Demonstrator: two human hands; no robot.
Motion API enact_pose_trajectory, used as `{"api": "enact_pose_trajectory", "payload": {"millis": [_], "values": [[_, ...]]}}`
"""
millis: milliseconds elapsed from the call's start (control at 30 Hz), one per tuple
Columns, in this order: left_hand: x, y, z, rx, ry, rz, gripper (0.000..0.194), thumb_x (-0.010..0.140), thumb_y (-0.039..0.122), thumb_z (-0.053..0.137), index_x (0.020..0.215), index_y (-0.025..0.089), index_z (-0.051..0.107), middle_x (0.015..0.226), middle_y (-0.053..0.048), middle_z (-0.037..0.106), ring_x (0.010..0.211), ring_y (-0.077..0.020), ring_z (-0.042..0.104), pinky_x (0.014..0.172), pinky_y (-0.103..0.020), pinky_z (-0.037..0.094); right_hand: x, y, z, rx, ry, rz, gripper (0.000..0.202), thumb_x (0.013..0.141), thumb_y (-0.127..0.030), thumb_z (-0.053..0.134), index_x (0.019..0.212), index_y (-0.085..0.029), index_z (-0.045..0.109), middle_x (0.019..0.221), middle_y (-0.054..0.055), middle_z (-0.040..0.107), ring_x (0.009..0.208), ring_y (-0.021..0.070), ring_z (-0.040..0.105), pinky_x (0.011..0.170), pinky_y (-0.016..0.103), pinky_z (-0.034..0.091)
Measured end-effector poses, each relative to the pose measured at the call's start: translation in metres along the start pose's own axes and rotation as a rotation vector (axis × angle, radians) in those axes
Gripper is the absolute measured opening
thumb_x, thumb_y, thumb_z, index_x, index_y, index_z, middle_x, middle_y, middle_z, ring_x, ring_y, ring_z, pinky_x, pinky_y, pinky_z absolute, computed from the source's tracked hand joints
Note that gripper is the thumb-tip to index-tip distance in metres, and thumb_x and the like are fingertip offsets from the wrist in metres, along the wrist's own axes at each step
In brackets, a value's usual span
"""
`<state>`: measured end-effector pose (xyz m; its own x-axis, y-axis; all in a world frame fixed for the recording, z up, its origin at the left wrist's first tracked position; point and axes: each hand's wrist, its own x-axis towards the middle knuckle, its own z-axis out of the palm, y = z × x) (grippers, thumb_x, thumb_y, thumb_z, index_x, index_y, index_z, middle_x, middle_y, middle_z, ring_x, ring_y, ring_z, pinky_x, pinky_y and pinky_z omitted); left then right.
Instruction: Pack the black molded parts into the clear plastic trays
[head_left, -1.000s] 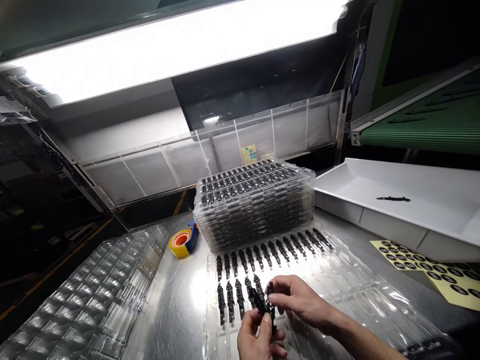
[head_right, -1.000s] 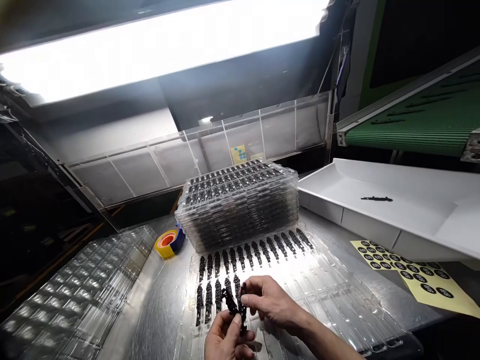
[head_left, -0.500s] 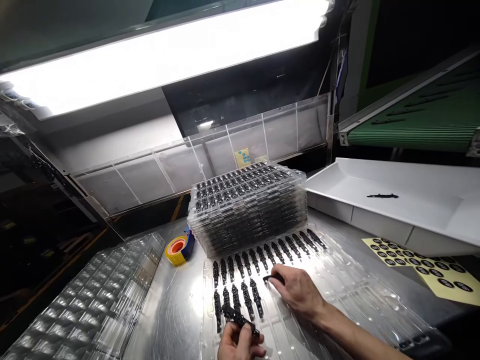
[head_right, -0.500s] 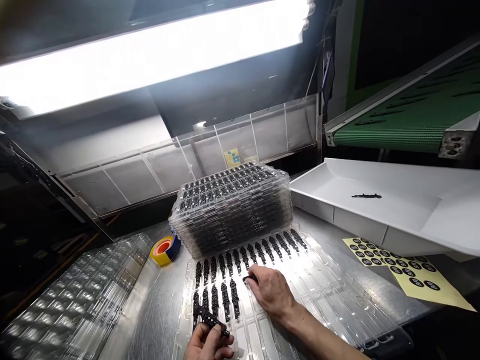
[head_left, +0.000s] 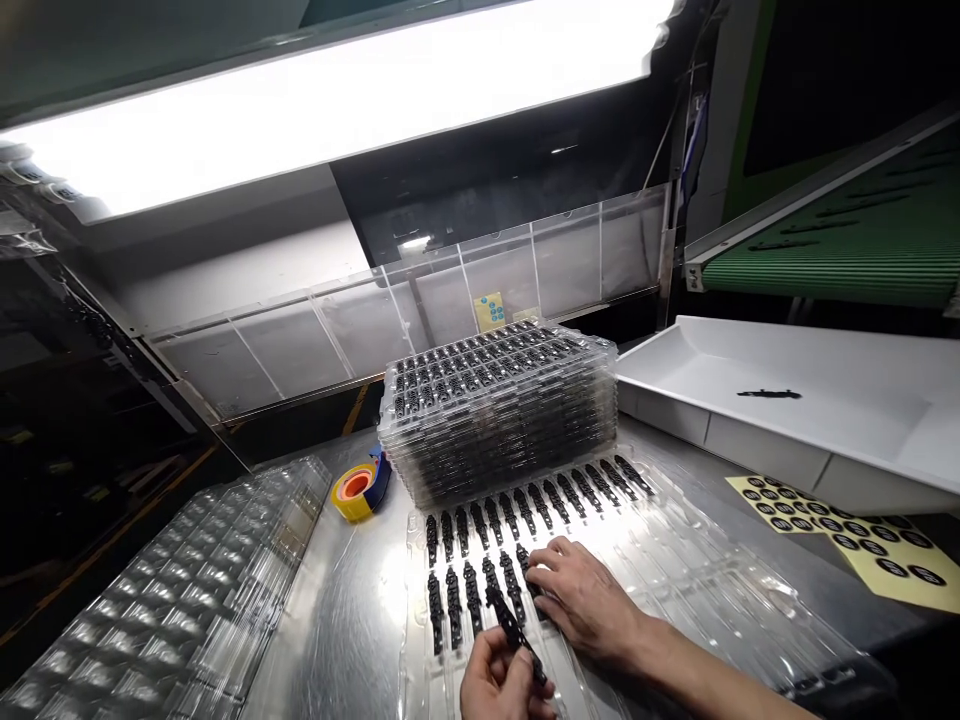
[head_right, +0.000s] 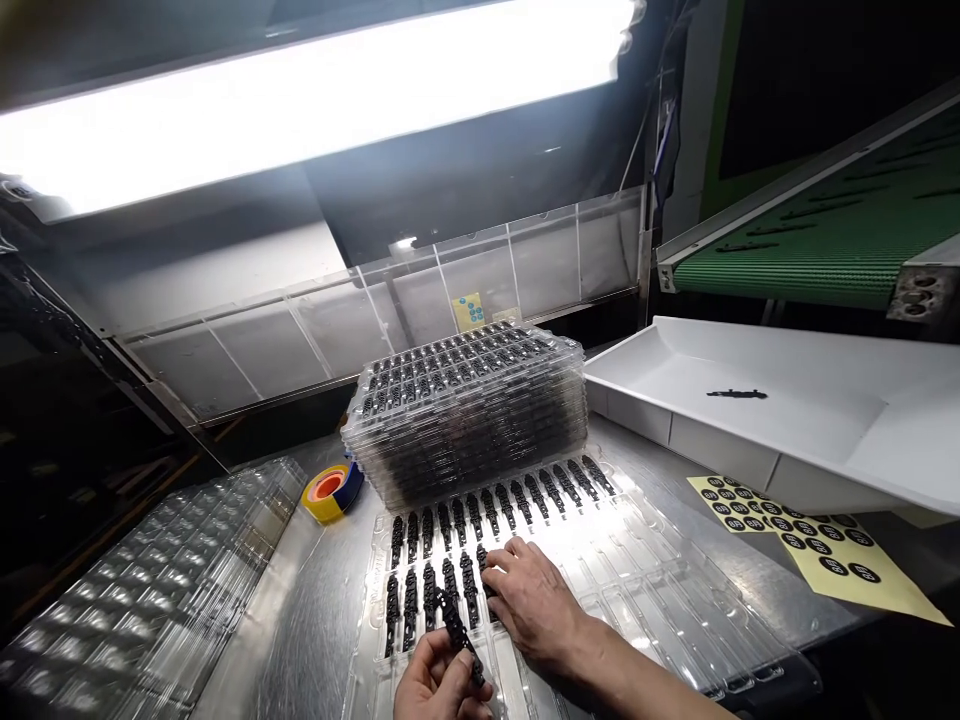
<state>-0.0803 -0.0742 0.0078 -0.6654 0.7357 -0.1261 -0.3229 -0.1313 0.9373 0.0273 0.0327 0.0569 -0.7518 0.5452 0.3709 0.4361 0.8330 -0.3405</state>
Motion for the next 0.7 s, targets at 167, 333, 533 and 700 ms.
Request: {"api": "enact_pose_trajectory", "payload": {"millis": [167, 333, 533, 700], "values": [[0.001, -0.001, 0.0, 0.012, -0.021, -0.003, 0.067, 0.045, 0.061, 0.083, 0.085, 0.014, 0.057, 0.047, 0.007, 0.054, 0.037, -0.0125, 0.055, 0.034, -0.02, 0.038, -0.004, -0.003, -0.007, 0.092, -0.026, 0.015, 0.017, 0.091, -0.024, 0.056, 0.101, -0.02, 0.07, 0.114, 0.007, 0.062, 0.107, 0.0273, 0.051, 0.092, 0.047, 0.044], [-0.003, -0.003, 0.013, 0.228, -0.168, 0.078, 0.047, 0.064, 0.047, 0.072, 0.096, 0.013, 0.069, 0.055, 0.005, 0.05, 0.045, -0.011, 0.052, 0.044, -0.023, 0.041, -0.018, 0.003, -0.028, 0.819, -0.119, 0.188, 0.031, 0.089, -0.039, 0.058, 0.109, -0.016, 0.066, 0.1, 0.006, 0.066, 0.091, 0.02, 0.061, 0.08, 0.032, 0.051], [0.013, 0.026, -0.003, 1.025, 0.002, 0.585, 0.038, 0.091, 0.025, 0.042, 0.113, 0.016, 0.071, 0.103, -0.013, 0.067, 0.092, -0.027, 0.059, 0.079, -0.038, 0.05, 0.004, 0.034, -0.04, 0.598, 0.023, 0.321, 0.025, 0.086, -0.032, 0.058, 0.102, -0.015, 0.064, 0.082, 0.002, 0.065, 0.073, 0.0159, 0.061, 0.066, 0.028, 0.05], [0.033, 0.053, -0.008, 1.521, -0.017, 0.515, 0.038, 0.085, 0.011, 0.051, 0.115, 0.022, 0.07, 0.111, -0.01, 0.063, 0.104, -0.0264, 0.053, 0.088, -0.037, 0.043, 0.022, 0.038, -0.023, 0.368, -0.009, 0.351, 0.025, 0.086, -0.02, 0.058, 0.11, -0.015, 0.063, 0.085, 0.004, 0.068, 0.073, 0.0179, 0.064, 0.065, 0.03, 0.051]]}}
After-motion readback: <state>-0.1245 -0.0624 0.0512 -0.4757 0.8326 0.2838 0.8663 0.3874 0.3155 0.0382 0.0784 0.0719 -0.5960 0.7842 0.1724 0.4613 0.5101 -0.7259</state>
